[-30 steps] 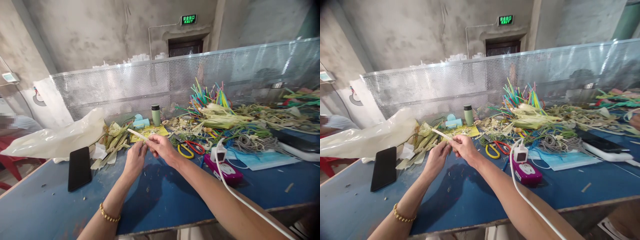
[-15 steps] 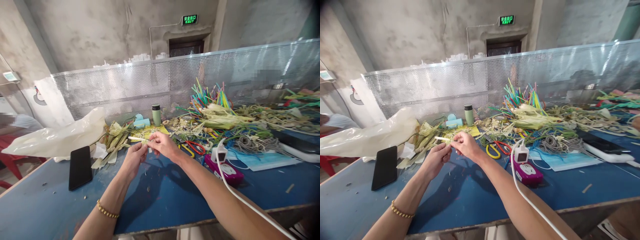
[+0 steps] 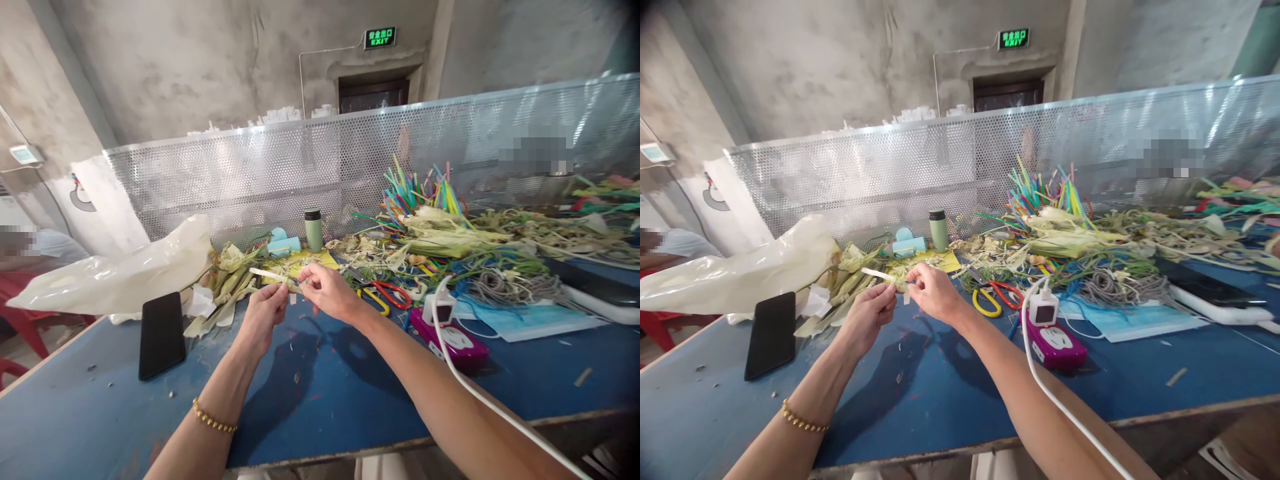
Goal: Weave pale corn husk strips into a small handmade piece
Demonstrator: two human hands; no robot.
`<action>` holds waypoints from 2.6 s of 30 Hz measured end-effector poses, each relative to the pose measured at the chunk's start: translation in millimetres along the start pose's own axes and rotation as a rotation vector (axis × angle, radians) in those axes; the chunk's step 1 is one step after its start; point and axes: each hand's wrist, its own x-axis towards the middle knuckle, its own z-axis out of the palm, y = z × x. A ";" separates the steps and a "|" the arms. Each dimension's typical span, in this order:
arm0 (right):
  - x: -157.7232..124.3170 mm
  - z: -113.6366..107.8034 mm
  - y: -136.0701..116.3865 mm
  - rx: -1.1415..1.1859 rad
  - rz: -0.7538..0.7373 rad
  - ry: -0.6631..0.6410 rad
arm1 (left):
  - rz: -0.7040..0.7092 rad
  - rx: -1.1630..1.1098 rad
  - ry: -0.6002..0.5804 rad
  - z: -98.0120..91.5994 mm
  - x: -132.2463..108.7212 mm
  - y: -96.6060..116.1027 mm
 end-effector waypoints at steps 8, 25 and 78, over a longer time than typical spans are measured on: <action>2.5 -19.5 -0.6 0.227 0.095 -0.214 | -0.033 0.242 -0.214 8.4 -10.2 3.9; -1.9 -7.4 -6.1 0.504 0.235 -0.168 | -0.051 0.199 -0.119 8.8 -9.5 1.8; -0.8 -25.7 -11.4 0.417 0.112 -0.288 | 0.005 0.046 -0.246 -4.2 -7.6 9.7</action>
